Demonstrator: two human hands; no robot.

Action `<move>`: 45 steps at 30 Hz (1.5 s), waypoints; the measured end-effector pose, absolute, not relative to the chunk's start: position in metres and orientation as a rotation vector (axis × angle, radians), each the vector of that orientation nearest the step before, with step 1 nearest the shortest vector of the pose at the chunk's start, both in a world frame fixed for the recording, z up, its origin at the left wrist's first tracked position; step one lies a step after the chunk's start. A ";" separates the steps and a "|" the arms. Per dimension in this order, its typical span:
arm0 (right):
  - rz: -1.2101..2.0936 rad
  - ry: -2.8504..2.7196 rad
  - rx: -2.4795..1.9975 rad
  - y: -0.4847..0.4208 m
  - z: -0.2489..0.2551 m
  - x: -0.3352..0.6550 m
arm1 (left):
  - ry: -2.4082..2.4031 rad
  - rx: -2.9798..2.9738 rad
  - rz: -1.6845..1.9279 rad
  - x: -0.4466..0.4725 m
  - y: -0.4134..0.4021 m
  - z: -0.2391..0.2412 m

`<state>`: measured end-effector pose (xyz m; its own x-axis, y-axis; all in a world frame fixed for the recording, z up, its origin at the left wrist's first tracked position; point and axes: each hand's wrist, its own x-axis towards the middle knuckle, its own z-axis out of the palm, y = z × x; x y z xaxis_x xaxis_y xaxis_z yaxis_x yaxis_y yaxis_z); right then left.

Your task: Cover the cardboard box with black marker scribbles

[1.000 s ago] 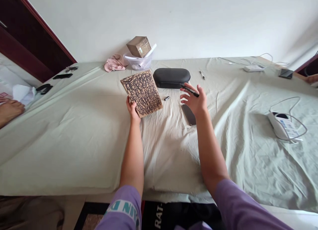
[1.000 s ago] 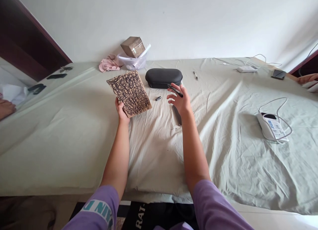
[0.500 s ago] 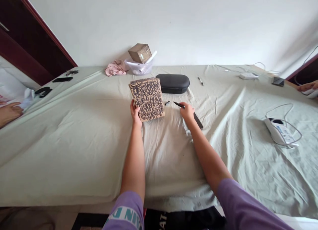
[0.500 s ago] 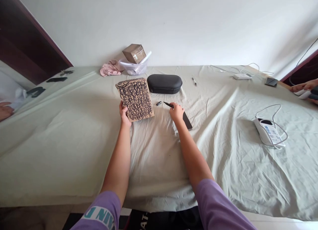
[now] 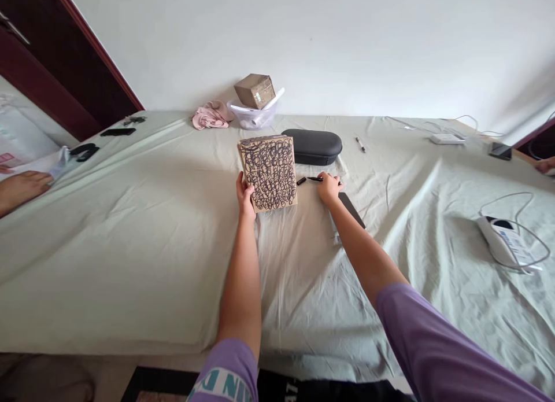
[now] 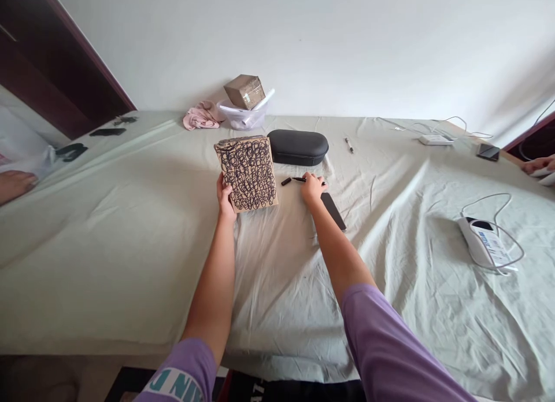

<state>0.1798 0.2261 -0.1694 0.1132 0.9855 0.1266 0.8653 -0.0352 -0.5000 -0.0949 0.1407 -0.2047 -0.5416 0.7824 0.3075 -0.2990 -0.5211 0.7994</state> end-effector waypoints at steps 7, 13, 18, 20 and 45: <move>0.286 -1.932 -1.922 0.228 -0.171 0.179 | 0.978 0.940 2.070 -0.100 0.146 -0.214; 0.240 -2.012 -1.877 0.223 -0.172 0.182 | 0.966 0.914 2.078 -0.098 0.147 -0.212; 0.213 -2.074 -1.846 0.219 -0.174 0.180 | 0.925 0.904 2.075 -0.098 0.146 -0.210; 0.208 -2.093 -1.841 0.218 -0.175 0.178 | 0.914 0.906 2.066 -0.099 0.146 -0.210; 0.193 -2.107 -1.760 0.184 -0.153 0.195 | 0.930 0.937 2.040 -0.101 0.149 -0.213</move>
